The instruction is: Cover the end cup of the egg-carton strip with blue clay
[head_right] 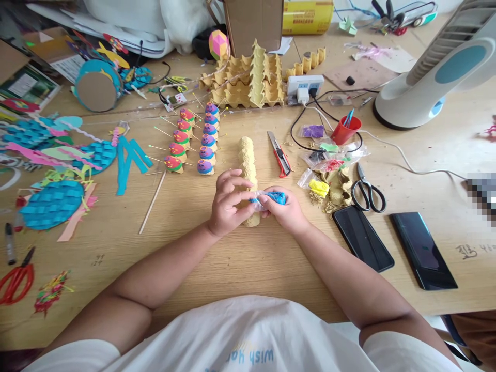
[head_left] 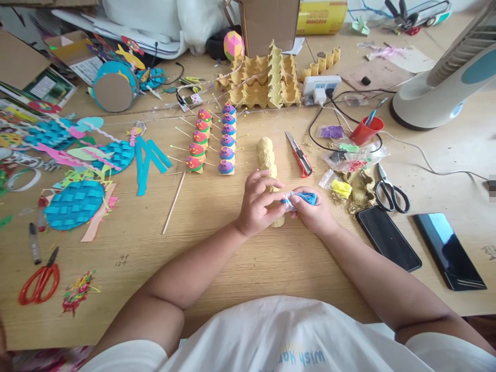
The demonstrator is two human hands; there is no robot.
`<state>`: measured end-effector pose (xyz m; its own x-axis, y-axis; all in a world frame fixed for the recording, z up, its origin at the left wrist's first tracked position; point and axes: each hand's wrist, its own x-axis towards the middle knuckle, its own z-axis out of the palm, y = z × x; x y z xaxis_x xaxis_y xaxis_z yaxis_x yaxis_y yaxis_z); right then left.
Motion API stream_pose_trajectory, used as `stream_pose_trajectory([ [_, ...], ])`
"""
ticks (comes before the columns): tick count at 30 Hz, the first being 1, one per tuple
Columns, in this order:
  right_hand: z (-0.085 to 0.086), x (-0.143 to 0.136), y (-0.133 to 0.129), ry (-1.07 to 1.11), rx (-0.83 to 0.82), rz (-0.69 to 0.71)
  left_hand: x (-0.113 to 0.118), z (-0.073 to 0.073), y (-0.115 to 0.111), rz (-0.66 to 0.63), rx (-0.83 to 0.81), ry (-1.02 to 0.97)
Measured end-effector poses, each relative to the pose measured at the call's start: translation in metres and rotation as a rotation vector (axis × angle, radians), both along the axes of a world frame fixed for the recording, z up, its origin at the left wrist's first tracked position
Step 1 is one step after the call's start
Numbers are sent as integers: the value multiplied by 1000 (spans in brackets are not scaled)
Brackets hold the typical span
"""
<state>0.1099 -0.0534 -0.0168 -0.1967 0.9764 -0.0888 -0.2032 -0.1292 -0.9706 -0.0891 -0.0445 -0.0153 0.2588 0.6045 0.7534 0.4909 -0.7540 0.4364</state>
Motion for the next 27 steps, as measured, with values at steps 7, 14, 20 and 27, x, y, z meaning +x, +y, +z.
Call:
stream_pose_trajectory([
  [7, 3, -5, 7, 166, -79, -243, 1, -9, 7, 70, -124, -380],
  [14, 2, -5, 5, 194, 0, -174, 6, -22, 7, -107, -293, -470],
  [20, -6, -3, 2, 54, 153, -142, 17, -9, -2, -179, -260, -386],
  [27, -4, -6, -2, 127, 99, -146, 22, -7, -8, -209, -355, -488],
])
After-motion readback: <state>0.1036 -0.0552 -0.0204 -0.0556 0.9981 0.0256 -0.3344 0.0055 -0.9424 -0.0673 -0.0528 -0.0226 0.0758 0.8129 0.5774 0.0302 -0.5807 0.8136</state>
